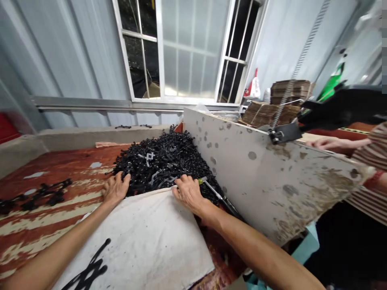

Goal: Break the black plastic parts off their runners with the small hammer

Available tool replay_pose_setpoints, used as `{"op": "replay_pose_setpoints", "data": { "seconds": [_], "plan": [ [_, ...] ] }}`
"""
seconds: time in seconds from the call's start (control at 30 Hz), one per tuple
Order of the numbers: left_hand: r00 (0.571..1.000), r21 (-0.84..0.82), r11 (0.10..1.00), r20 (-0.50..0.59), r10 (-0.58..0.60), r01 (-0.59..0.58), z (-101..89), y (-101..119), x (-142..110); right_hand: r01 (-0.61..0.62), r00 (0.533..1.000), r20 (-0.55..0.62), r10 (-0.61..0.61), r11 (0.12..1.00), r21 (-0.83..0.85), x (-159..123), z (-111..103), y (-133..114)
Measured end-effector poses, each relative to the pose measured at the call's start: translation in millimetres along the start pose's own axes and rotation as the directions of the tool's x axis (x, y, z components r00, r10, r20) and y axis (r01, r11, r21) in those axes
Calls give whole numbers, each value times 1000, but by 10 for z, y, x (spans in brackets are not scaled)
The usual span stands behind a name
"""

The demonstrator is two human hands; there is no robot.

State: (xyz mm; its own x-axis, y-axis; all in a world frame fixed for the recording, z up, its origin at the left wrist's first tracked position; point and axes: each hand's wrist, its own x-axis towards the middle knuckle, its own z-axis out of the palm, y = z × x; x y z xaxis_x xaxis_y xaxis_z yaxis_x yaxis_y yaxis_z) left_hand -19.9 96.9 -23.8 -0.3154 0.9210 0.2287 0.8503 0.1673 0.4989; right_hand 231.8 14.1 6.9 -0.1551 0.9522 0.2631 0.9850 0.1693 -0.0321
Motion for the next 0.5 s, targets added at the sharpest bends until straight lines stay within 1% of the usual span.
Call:
{"op": "replay_pose_setpoints", "data": {
  "seconds": [0.13, 0.23, 0.3, 0.4, 0.5],
  "plan": [
    [1000, 5, 1000, 1, 4, -4, -1, 15, 11, -131, 990, -37, 134, 988, 86, 290, -84, 322],
    [1000, 20, 1000, 6, 4, -4, -8, 29, 17, -188, 981, -17, 194, 965, 183, 472, -56, 567],
    [1000, 35, 999, 15, 1, -1, -16, 42, 19, -211, 976, -3, 218, 948, 237, 539, -7, 695],
    [999, 53, 998, 42, -16, 14, -31, 75, 18, -222, 974, 19, 228, 926, 305, 587, 55, 826],
    [998, 63, 998, 59, -32, 28, -42, 109, 13, -232, 969, 4, 248, 899, 372, 675, 27, 844]
  ]
}}
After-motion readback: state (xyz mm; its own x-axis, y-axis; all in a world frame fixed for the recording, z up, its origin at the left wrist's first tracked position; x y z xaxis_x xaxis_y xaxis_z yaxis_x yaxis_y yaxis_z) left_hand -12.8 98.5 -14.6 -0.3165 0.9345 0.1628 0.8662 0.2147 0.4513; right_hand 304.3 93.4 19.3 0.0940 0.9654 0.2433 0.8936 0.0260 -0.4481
